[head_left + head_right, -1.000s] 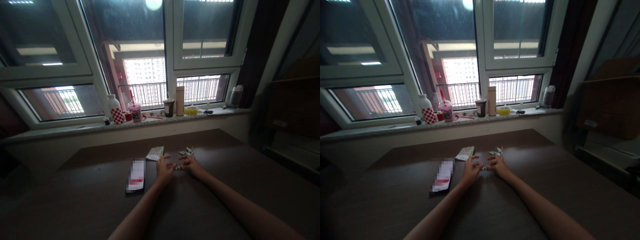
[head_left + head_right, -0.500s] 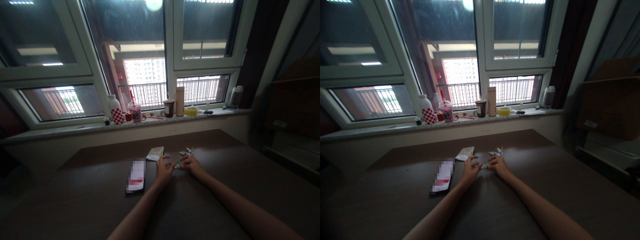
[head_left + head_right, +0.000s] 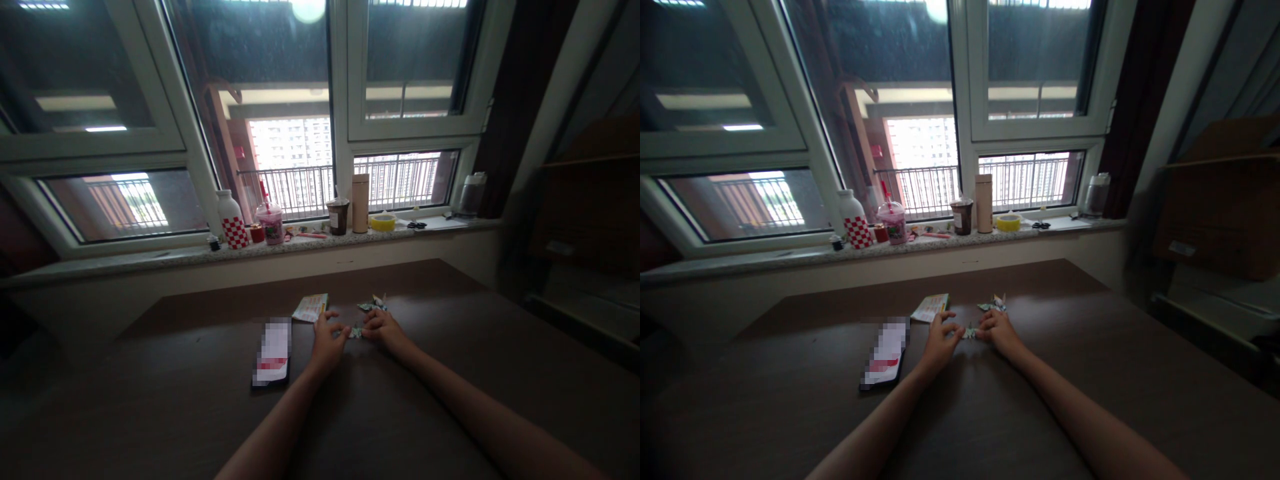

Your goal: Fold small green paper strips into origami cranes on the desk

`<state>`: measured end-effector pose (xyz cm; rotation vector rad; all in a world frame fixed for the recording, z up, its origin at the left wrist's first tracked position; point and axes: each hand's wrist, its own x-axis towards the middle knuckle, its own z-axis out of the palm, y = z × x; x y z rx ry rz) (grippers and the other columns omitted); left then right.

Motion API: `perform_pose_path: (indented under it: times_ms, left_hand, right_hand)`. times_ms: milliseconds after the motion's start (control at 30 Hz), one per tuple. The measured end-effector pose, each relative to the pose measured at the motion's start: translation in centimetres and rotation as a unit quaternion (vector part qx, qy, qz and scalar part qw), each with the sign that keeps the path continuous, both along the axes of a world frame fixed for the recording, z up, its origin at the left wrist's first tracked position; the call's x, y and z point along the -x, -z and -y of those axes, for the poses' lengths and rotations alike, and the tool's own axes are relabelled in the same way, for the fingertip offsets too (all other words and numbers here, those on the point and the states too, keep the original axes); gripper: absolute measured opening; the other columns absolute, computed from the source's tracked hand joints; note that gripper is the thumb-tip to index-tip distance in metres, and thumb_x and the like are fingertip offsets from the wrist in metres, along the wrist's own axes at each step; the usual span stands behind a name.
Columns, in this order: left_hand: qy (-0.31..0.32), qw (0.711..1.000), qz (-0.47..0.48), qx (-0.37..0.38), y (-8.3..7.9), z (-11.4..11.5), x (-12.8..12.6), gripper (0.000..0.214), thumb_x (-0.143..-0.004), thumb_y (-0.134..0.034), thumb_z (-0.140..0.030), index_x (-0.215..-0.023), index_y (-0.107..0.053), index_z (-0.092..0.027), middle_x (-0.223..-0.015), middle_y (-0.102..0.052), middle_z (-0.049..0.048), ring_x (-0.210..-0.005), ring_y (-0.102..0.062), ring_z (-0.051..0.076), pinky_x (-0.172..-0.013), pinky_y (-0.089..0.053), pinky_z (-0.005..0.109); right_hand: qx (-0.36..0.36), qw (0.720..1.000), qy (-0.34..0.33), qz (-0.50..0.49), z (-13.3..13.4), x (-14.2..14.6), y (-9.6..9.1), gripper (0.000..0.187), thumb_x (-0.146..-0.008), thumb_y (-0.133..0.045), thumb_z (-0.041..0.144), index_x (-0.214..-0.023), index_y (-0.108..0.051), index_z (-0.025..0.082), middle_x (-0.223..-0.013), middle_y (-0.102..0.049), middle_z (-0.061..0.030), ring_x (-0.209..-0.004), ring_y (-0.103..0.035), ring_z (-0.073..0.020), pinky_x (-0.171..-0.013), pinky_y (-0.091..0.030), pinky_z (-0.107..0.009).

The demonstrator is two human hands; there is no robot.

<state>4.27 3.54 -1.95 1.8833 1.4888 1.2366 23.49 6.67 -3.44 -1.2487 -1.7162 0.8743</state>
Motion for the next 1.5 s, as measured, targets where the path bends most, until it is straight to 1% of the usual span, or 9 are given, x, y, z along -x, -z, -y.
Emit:
perform_pose_path:
  times_ms: [233,500,733,967,1133,1233,1333,1400,1500]
  left_hand:
    - [0.043,0.997,-0.059,0.006,-0.5,0.5,0.0,0.011,-0.076,-0.069,-0.022,-0.066,-0.072,-0.020,-0.122,-0.053,0.0083,-0.124,-0.044,0.029,-0.111,-0.031,0.049]
    - [0.001,1.000,-0.017,-0.003,-0.3,0.2,0.0,0.012,-0.079,-0.067,-0.021,-0.068,-0.073,-0.020,-0.119,-0.054,0.0086,-0.121,-0.047,0.028,-0.110,-0.033,0.048]
    - [0.024,0.998,-0.058,-0.009,-0.7,0.6,-0.1,0.010,-0.076,-0.069,-0.021,-0.066,-0.073,-0.021,-0.120,-0.054,0.0070,-0.122,-0.045,0.029,-0.110,-0.033,0.051]
    - [-0.008,0.999,-0.030,-0.013,-0.6,0.3,-0.2,0.013,-0.079,-0.067,-0.022,-0.066,-0.072,-0.019,-0.117,-0.055,0.0077,-0.119,-0.047,0.027,-0.109,-0.034,0.048]
    - [0.023,0.997,-0.069,-0.015,-0.8,0.7,-0.2,0.013,-0.078,-0.067,-0.021,-0.065,-0.072,-0.020,-0.119,-0.053,0.0076,-0.121,-0.044,0.029,-0.109,-0.033,0.050]
    - [0.024,0.996,-0.080,-0.027,-0.7,0.8,-0.3,0.014,-0.079,-0.066,-0.021,-0.065,-0.071,-0.020,-0.119,-0.053,0.0071,-0.120,-0.043,0.029,-0.109,-0.033,0.051]
    - [0.011,0.997,-0.076,-0.027,-0.5,0.6,-0.2,0.015,-0.080,-0.065,-0.021,-0.066,-0.071,-0.020,-0.117,-0.053,0.0074,-0.119,-0.044,0.028,-0.109,-0.034,0.051]
    - [0.006,0.997,-0.073,-0.024,-0.3,0.5,0.0,0.014,-0.080,-0.065,-0.022,-0.068,-0.071,-0.020,-0.116,-0.054,0.0074,-0.118,-0.045,0.028,-0.108,-0.034,0.051]
    - [0.004,0.997,-0.075,-0.027,-0.1,0.3,0.2,0.013,-0.081,-0.065,-0.023,-0.070,-0.072,-0.021,-0.115,-0.054,0.0069,-0.118,-0.046,0.027,-0.108,-0.035,0.051]
  right_hand:
    - [0.038,0.999,-0.025,0.015,-0.3,-0.6,-0.1,0.011,-0.050,-0.077,0.015,-0.050,-0.067,0.019,-0.081,-0.063,-0.0038,-0.081,-0.056,-0.0194,-0.084,-0.043,-0.035]
    - [0.012,0.999,-0.006,-0.033,0.1,-0.1,0.0,0.010,-0.056,-0.074,0.025,-0.054,-0.066,0.019,-0.085,-0.063,-0.0034,-0.079,-0.056,-0.0184,-0.078,-0.045,-0.033]
    - [0.055,0.997,-0.026,-0.040,0.2,-0.4,-0.6,0.017,-0.050,-0.072,0.026,-0.064,-0.063,0.021,-0.067,-0.060,0.0013,-0.065,-0.054,-0.0171,-0.065,-0.043,-0.030]
    - [0.012,0.999,-0.005,-0.039,0.3,0.0,-0.8,0.014,-0.055,-0.074,0.027,-0.056,-0.062,0.019,-0.076,-0.063,-0.0030,-0.075,-0.058,-0.0198,-0.069,-0.044,-0.032]
    - [0.068,0.995,-0.036,-0.064,0.5,-0.3,-1.2,0.020,-0.052,-0.074,0.024,-0.063,-0.058,0.020,-0.062,-0.060,0.0016,-0.059,-0.055,-0.0162,-0.059,-0.041,-0.029]
    - [0.089,0.992,-0.038,-0.080,0.6,-0.4,-1.2,0.020,-0.052,-0.073,0.022,-0.066,-0.058,0.020,-0.057,-0.058,0.0028,-0.055,-0.053,-0.0162,-0.056,-0.039,-0.029]
    - [0.062,0.996,-0.030,-0.053,0.6,-0.4,-1.0,0.014,-0.055,-0.074,0.023,-0.061,-0.062,0.019,-0.066,-0.061,-0.0004,-0.063,-0.056,-0.0179,-0.064,-0.043,-0.032]
    - [0.014,0.999,-0.027,-0.010,0.5,-0.5,-0.9,0.012,-0.059,-0.074,0.025,-0.056,-0.064,0.019,-0.078,-0.063,-0.0034,-0.076,-0.057,-0.0200,-0.076,-0.044,-0.036]
    - [-0.050,0.997,-0.028,0.049,0.6,-0.7,-0.6,0.012,-0.067,-0.071,0.028,-0.059,-0.070,0.020,-0.091,-0.064,-0.0060,-0.096,-0.055,-0.0244,-0.095,-0.038,-0.042]
